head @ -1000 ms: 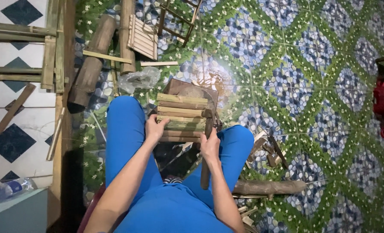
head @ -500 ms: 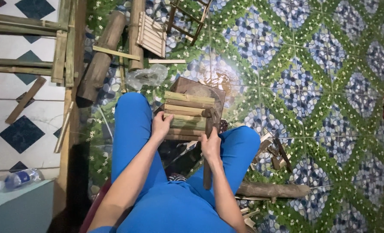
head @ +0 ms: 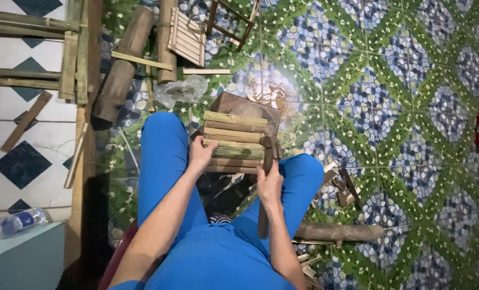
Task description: The person assembles a small bamboo structure, using a hammer to drive small nails or pegs into a bundle of bamboo slats held together by hand.
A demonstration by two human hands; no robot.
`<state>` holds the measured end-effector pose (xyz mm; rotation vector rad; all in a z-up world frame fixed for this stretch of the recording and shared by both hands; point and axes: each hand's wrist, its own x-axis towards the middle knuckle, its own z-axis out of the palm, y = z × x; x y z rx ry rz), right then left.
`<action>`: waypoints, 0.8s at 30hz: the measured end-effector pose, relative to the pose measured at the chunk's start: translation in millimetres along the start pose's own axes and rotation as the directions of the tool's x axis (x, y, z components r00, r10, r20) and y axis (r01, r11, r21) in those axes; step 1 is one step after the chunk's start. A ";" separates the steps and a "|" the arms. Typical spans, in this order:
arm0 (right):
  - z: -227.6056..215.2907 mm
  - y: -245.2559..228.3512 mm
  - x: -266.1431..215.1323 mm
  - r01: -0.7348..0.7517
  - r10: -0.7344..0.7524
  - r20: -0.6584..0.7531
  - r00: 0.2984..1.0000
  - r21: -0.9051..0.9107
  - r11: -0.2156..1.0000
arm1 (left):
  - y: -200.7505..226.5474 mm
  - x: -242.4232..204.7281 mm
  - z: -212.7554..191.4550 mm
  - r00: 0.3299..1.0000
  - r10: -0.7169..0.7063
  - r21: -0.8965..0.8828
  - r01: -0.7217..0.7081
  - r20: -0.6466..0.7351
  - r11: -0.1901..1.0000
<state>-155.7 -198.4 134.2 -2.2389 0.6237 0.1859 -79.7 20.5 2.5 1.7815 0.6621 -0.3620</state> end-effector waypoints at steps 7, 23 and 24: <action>-27.6 -10.3 -7.9 -0.092 0.091 0.060 0.994 0.001 0.996 | -3.5 2.7 2.9 1.000 0.004 -0.035 -0.004 0.003 0.999; 10.7 18.9 12.4 0.050 -0.051 0.055 0.997 0.014 0.999 | 14.2 -14.2 -5.4 0.998 0.062 -0.169 -0.055 0.033 0.984; 15.6 16.0 10.2 0.066 -0.069 0.091 0.993 0.032 0.997 | 17.5 -19.2 -9.1 0.996 0.077 -0.249 -0.064 0.043 0.966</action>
